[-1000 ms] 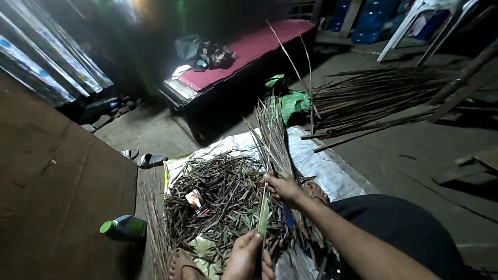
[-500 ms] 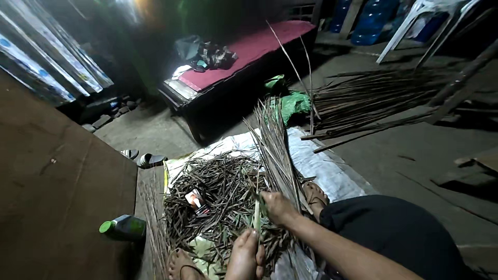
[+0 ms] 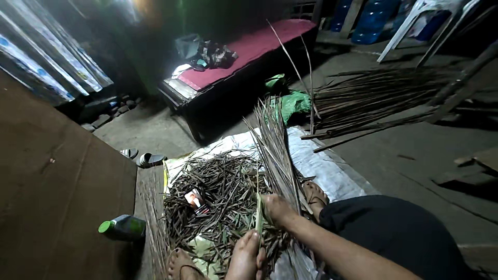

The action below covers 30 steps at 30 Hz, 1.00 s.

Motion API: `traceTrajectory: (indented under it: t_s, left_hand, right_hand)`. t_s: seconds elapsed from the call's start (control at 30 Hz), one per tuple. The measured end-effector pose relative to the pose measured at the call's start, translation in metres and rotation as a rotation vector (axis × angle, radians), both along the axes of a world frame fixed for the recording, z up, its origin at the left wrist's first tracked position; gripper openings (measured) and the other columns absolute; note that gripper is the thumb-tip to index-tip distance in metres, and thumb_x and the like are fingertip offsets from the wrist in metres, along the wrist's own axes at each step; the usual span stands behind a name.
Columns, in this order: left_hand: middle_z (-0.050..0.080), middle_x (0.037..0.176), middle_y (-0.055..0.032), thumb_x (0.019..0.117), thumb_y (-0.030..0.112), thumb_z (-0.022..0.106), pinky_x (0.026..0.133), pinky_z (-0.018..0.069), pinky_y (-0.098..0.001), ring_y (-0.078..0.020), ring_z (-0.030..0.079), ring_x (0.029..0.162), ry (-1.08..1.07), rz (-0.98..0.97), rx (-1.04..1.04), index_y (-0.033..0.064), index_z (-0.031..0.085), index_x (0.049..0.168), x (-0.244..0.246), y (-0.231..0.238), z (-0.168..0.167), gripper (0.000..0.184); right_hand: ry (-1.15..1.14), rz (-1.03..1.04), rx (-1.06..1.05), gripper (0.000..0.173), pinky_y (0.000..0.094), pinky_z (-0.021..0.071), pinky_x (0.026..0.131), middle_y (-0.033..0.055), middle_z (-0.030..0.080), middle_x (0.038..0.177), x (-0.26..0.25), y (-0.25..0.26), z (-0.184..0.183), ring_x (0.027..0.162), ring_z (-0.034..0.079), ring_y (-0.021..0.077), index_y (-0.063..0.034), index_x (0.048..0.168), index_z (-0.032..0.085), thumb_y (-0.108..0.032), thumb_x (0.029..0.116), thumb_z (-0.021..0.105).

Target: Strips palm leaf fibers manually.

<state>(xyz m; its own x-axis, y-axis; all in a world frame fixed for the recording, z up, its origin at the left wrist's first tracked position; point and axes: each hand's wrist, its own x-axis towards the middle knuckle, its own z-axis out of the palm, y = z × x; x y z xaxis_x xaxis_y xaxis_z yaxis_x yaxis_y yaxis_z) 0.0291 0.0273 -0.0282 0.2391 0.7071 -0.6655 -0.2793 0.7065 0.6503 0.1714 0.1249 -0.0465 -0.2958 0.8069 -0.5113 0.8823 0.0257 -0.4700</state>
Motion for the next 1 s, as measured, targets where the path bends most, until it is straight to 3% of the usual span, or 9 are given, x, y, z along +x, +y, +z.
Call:
traceTrajectory:
  t_s: [0.13,0.2,0.27,0.33,0.53,0.6,0.67,0.77,1.0]
  left_hand:
    - [0.042,0.055,0.0077,0.1131,0.015,0.025,0.037,0.0309,-0.0115,0.0026,0.035,0.039,0.005,-0.040,0.012,0.0079,0.050,0.095,0.003,-0.006,0.001,0.031]
    - [0.043,0.056,0.0071,0.1132,0.015,0.026,0.038,0.0317,-0.0120,0.0022,0.036,0.040,0.018,-0.030,0.023,0.0072,0.050,0.097,0.000,-0.003,-0.004,0.030]
    - [0.044,0.056,0.0068,0.1134,0.016,0.026,0.038,0.0319,-0.0120,0.0022,0.036,0.040,0.027,-0.022,0.018,0.0067,0.051,0.097,-0.003,0.001,-0.006,0.031]
    - [0.048,0.058,0.0047,0.1136,0.016,0.029,0.038,0.0321,-0.0120,0.0018,0.038,0.041,0.037,-0.021,0.009,0.0047,0.054,0.099,-0.004,0.003,-0.008,0.031]
    - [0.067,0.072,-0.0045,0.1123,0.011,0.032,0.055,0.0575,-0.0234,-0.0107,0.067,0.057,0.044,-0.169,0.047,0.0010,0.054,0.106,-0.008,0.004,-0.007,0.024]
    - [0.065,0.064,-0.0033,0.1121,0.011,0.032,0.052,0.0566,-0.0245,-0.0113,0.065,0.052,0.081,-0.164,0.077,0.0009,0.055,0.102,-0.008,0.002,-0.008,0.027]
    - [0.057,0.057,-0.0001,0.1126,0.012,0.032,0.046,0.0523,-0.0223,-0.0086,0.058,0.046,0.118,-0.088,0.093,0.0010,0.054,0.099,-0.007,0.004,-0.010,0.028]
    - [0.048,0.055,0.0030,0.1132,0.013,0.031,0.043,0.0460,-0.0186,-0.0051,0.049,0.042,0.145,0.032,0.067,0.0020,0.053,0.099,-0.006,0.011,-0.010,0.028]
    - [0.046,0.057,0.0053,0.1119,0.009,0.030,0.043,0.0401,-0.0139,-0.0009,0.044,0.043,0.031,0.079,0.080,0.0070,0.050,0.096,-0.005,0.013,-0.007,0.026]
  right_hand:
    - [0.147,-0.294,0.066,0.036,0.0556,0.0460,0.106,0.0307,0.062,0.129,0.021,0.028,-0.012,0.121,0.062,0.0431,0.0063,0.138,0.056,-0.007,0.1051,0.049]
    - [0.380,-0.446,0.068,0.032,0.0429,0.0528,0.084,0.0208,0.067,0.104,0.024,0.029,-0.018,0.090,0.065,0.0282,0.0048,0.127,0.063,-0.005,0.1029,0.044]
    - [0.655,-0.619,-0.105,0.027,0.0246,0.0406,0.051,0.0001,0.048,0.067,0.014,0.022,-0.015,0.051,0.044,0.0083,0.0009,0.113,0.064,-0.008,0.1063,0.039]
    - [0.879,-0.697,-0.296,0.031,0.0194,0.0350,0.042,-0.0058,0.041,0.056,0.005,0.013,-0.007,0.042,0.037,0.0038,0.0010,0.108,0.063,-0.017,0.1118,0.038]
    - [0.921,-0.757,-0.150,0.022,0.0197,0.0350,0.044,-0.0052,0.042,0.059,0.010,0.023,0.002,0.044,0.037,0.0036,-0.0025,0.097,0.056,-0.016,0.1104,0.045]
    - [0.852,-0.681,-0.101,0.027,0.0203,0.0369,0.045,-0.0044,0.043,0.061,0.015,0.023,0.002,0.045,0.039,0.0041,-0.0012,0.099,0.058,-0.020,0.1116,0.043]
    - [0.654,-0.434,-0.048,0.031,0.0273,0.0438,0.057,0.0034,0.051,0.073,0.016,0.013,0.001,0.057,0.047,0.0102,0.0037,0.111,0.062,-0.018,0.1113,0.040]
    - [0.318,-0.008,-0.038,0.030,0.0556,0.0516,0.091,0.0259,0.069,0.108,0.006,-0.012,0.008,0.101,0.067,0.0384,0.0054,0.124,0.064,-0.005,0.1027,0.047]
    - [0.079,0.214,-0.036,0.023,0.0598,0.0492,0.094,0.0307,0.066,0.111,-0.011,-0.032,0.015,0.111,0.064,0.0460,0.0116,0.109,0.063,-0.007,0.1003,0.054]
